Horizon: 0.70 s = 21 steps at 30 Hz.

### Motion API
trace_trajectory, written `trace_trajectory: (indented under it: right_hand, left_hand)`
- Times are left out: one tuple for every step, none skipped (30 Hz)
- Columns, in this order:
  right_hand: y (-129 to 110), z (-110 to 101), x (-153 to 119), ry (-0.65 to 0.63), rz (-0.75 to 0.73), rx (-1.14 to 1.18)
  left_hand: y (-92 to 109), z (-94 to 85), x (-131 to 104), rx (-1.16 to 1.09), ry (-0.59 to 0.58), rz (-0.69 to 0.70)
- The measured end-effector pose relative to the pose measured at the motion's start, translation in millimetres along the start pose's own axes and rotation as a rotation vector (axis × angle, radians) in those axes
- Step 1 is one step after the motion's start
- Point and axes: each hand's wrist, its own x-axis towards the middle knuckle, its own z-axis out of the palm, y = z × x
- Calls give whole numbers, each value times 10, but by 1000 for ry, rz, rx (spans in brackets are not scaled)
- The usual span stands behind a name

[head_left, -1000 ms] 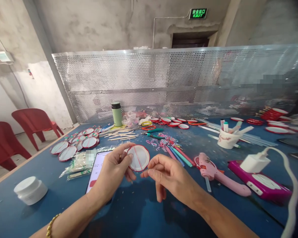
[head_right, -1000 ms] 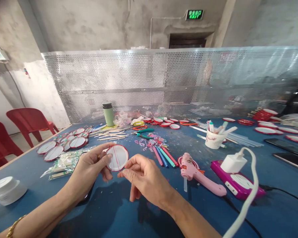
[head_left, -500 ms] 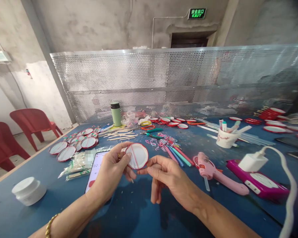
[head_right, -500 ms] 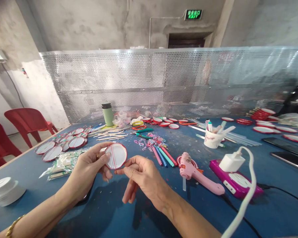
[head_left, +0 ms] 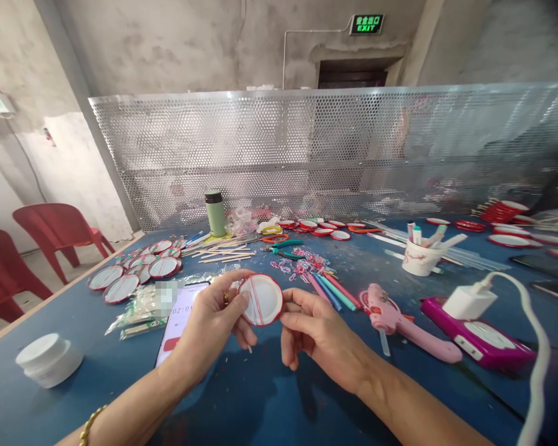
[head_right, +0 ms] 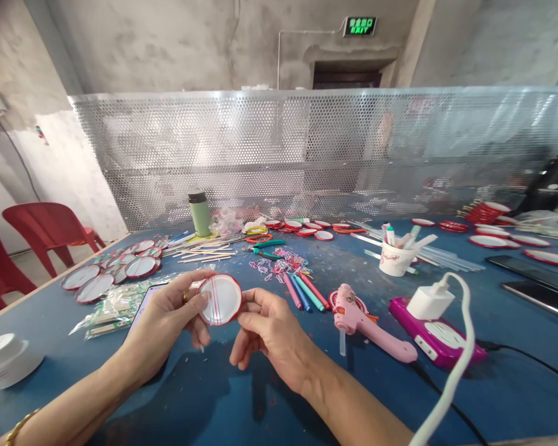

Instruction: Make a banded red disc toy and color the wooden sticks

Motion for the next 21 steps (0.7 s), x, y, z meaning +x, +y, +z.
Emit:
trace_trajectory:
  right_hand:
    - [1, -2, 6, -1, -2, 12]
    - [0, -5, 11, 0, -3, 19]
    - [-1, -12, 15, 6, 1, 20]
    - [-4, -20, 18, 21, 6, 8]
    - [-8, -30, 18, 54, 4, -23]
    - [-13, -40, 16, 108, -14, -78]
    - [-19, -49, 11, 178, -56, -158]
    - [-24, -56, 3, 258, -130, -258]
    - [-27, -62, -7, 337, -234, -376]
    - [-28, -65, -18, 402, -360, -507]
    - [-26, -68, -28, 443, -491, -640]
    - [-20, -69, -35, 457, -614, -768]
    - [-11, -71, -39, 450, -716, -883]
    - [1, -73, -38, 427, -796, -981]
    - [15, -76, -32, 398, -851, -1054]
    - [32, -80, -23, 370, -888, -1104]
    - [48, -85, -12, 345, -905, -1140]
    - [65, -89, -1, 325, -910, -1166]
    - [79, -94, 9, 310, -908, -1185]
    - [92, -97, 17, 301, -901, -1197]
    - [100, -100, 21, 297, -894, -1204]
  left_hand:
    - [-5, 2, 0, 6, -10, -8]
    - [-11, 5, 0, 12, -21, -15]
    - [-16, 7, 0, 18, -33, -20]
    - [-20, 10, 0, 26, -45, -22]
    - [-24, 12, 0, 35, -57, -24]
    - [-28, 13, -2, 46, -69, -29]
    - [-33, 14, -4, 57, -79, -34]
    - [-41, 16, -7, 69, -88, -40]
    - [-52, 18, -12, 85, -98, -47]
    - [-67, 21, -18, 107, -111, -51]
    - [-86, 26, -25, 132, -124, -50]
    - [-109, 31, -32, 158, -137, -47]
    - [-133, 38, -39, 182, -150, -44]
    - [-157, 44, -45, 200, -164, -43]
    - [-180, 49, -49, 211, -175, -42]
    - [-199, 52, -53, 220, -182, -42]
    - [-214, 55, -54, 232, -190, -41]
    - [-224, 55, -54, 254, -204, -40]
    - [-230, 54, -54, 282, -219, -39]
    - [-230, 52, -53, 311, -233, -40]
    - [-228, 49, -51, 332, -247, -44]
